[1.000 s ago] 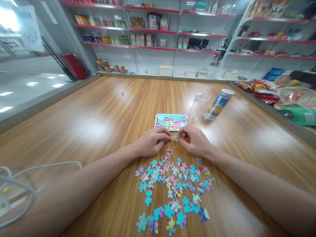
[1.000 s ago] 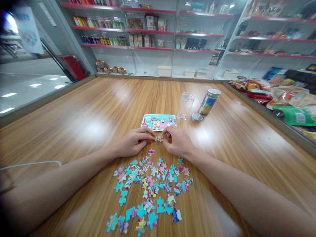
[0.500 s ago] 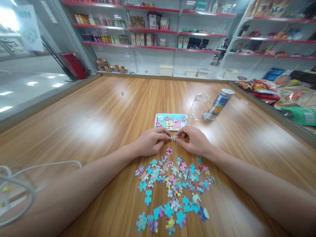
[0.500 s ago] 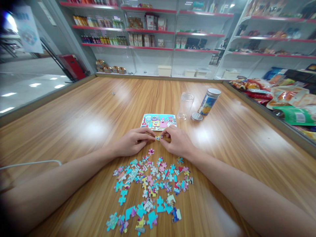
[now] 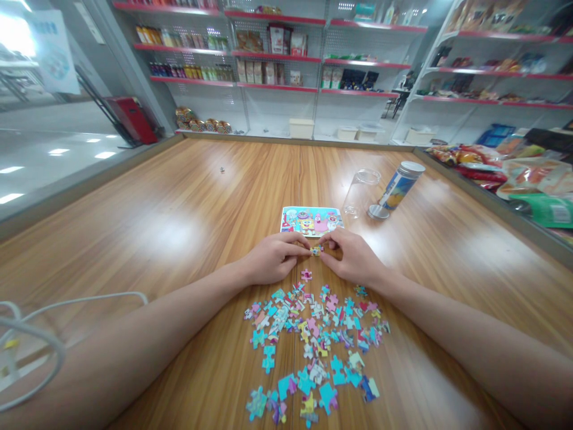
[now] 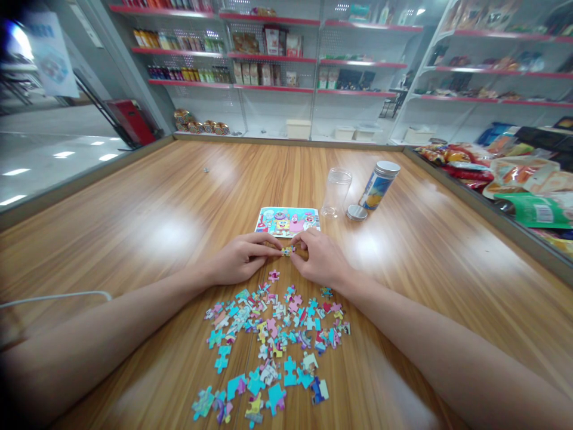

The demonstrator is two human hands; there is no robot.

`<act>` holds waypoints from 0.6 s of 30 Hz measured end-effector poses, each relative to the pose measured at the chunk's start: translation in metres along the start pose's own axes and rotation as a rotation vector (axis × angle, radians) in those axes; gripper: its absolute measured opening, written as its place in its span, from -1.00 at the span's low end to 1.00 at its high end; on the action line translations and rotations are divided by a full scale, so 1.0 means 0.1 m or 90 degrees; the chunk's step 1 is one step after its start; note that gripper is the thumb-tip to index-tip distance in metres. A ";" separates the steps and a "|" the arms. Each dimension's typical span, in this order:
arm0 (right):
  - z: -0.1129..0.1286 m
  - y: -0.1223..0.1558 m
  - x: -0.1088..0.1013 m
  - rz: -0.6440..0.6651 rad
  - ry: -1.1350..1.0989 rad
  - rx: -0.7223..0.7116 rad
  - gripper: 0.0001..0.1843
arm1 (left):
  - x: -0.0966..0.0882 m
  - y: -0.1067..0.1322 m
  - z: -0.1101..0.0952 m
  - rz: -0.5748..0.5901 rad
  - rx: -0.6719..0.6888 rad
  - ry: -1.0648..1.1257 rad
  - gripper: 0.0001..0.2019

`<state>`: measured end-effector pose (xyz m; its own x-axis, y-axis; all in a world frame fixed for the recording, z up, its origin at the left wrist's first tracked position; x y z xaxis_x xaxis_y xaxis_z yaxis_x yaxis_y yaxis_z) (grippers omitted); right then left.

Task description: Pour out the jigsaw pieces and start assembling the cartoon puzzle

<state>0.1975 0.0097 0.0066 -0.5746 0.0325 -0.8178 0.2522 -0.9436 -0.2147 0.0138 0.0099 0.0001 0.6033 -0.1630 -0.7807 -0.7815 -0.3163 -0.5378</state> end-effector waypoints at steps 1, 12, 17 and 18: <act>0.00 0.00 0.00 -0.003 0.007 0.002 -0.83 | 0.00 0.00 0.00 0.000 0.000 -0.001 -0.63; 0.00 -0.01 0.00 0.022 -0.016 -0.005 -0.86 | 0.00 0.00 -0.01 -0.002 0.001 0.011 -0.65; 0.01 0.00 0.01 0.019 -0.025 -0.017 -0.83 | 0.01 0.00 -0.01 0.000 0.008 0.010 -0.64; 0.01 0.00 0.01 0.018 -0.026 -0.018 -0.82 | 0.01 0.00 -0.01 0.003 0.009 0.009 -0.64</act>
<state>0.1962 0.0096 0.0066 -0.5979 -0.0076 -0.8015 0.2906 -0.9340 -0.2079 0.0143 0.0093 -0.0002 0.6015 -0.1773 -0.7789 -0.7865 -0.3021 -0.5386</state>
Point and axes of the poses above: each hand's wrist, its own y-axis away from the middle knuckle, its own x-axis out of the palm, z = x × y, the point moved 5 cm from there along -y, towards the middle knuckle, and after that the axes turned 15 degrees about x, right-handed, at the moved point
